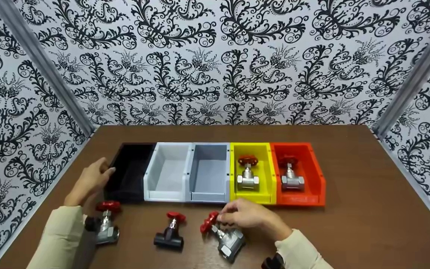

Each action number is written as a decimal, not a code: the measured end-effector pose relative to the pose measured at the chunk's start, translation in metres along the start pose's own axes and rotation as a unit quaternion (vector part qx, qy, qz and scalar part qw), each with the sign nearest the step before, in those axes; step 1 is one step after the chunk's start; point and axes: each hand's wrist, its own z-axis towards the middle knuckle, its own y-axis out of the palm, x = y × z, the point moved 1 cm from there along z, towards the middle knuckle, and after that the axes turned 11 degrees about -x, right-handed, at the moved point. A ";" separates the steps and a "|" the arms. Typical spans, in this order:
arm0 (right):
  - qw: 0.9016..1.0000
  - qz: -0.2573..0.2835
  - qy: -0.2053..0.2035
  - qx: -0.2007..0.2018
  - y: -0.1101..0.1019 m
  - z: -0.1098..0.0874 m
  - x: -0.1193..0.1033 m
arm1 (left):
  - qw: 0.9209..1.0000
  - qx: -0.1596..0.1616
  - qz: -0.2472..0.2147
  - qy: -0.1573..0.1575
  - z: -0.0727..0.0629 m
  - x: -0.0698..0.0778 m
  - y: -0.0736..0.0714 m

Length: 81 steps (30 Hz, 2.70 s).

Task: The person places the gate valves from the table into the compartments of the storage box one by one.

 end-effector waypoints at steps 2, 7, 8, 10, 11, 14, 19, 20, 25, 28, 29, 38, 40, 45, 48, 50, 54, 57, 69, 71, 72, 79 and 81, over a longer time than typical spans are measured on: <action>1.000 0.004 0.001 -0.004 0.001 0.001 0.000 | 1.000 -0.002 0.001 -0.001 0.001 -0.001 0.000; 1.000 0.006 0.005 -0.009 0.002 0.002 -0.001 | 1.000 -0.001 0.002 -0.004 0.001 -0.001 0.001; 1.000 0.008 0.007 -0.010 0.002 0.002 -0.001 | 1.000 0.000 0.002 -0.003 0.001 -0.001 0.001; 1.000 0.015 0.008 -0.014 0.003 0.002 -0.001 | 1.000 -0.001 0.002 -0.003 0.001 -0.001 0.001; 1.000 0.015 0.008 -0.016 0.003 0.002 -0.001 | 1.000 -0.001 0.002 -0.004 0.001 -0.001 0.001; 0.999 0.019 0.009 -0.024 0.004 0.002 -0.001 | 1.000 -0.004 0.001 -0.006 0.002 -0.001 0.000; 0.999 0.004 0.006 -0.039 0.006 0.003 -0.004 | 1.000 -0.003 0.002 -0.011 0.003 -0.001 0.000; 0.999 0.002 0.002 -0.042 0.007 0.003 -0.004 | 1.000 -0.001 0.003 -0.012 0.003 -0.001 0.000; 0.998 0.019 -0.017 -0.055 0.011 0.006 -0.004 | 1.000 0.005 0.007 -0.011 0.002 -0.001 0.000; 0.998 0.022 -0.020 -0.061 0.012 0.006 -0.004 | 1.000 0.004 0.008 -0.011 0.003 0.000 0.000; 0.998 0.019 -0.022 -0.062 0.012 0.007 -0.004 | 1.000 0.004 0.008 -0.012 0.003 0.000 0.000; 0.997 0.037 -0.017 -0.064 0.016 0.007 -0.006 | 1.000 -0.004 0.005 -0.009 0.003 -0.002 0.001; 0.997 0.041 -0.012 -0.067 0.016 0.007 -0.006 | 1.000 -0.005 0.006 -0.010 0.003 -0.002 0.001; 0.993 0.067 -0.003 -0.094 0.016 0.006 -0.005 | 1.000 -0.006 0.007 -0.015 0.004 -0.002 0.001; 0.991 0.079 -0.003 -0.112 0.015 0.004 -0.002 | 1.000 -0.006 0.009 -0.015 0.003 -0.002 0.001; 0.990 0.081 -0.006 -0.118 0.014 0.003 0.000 | 1.000 -0.001 0.007 -0.011 0.002 -0.002 0.001; 0.990 0.069 -0.012 -0.120 0.012 0.000 0.004 | 1.000 0.009 0.004 -0.001 0.000 -0.001 0.002; 0.991 0.061 -0.013 -0.119 0.011 -0.001 0.005 | 1.000 0.010 0.003 0.000 -0.001 0.000 0.002; 0.993 0.058 -0.017 -0.101 0.012 0.003 0.005 | 1.000 0.003 0.007 -0.005 -0.001 0.001 0.000; 0.995 0.037 -0.010 -0.092 0.012 0.004 0.004 | 1.000 0.002 0.008 -0.006 -0.001 0.001 0.000; 0.995 0.032 -0.007 -0.090 0.012 0.004 0.004 | 1.000 0.002 0.007 -0.005 -0.001 0.001 0.000; 0.996 0.038 0.001 -0.085 0.014 0.005 0.004 | 1.000 0.001 0.003 -0.004 -0.001 0.000 0.000; 0.995 0.054 -0.006 -0.087 0.015 0.005 0.004 | 1.000 -0.001 0.002 -0.004 -0.001 0.000 0.000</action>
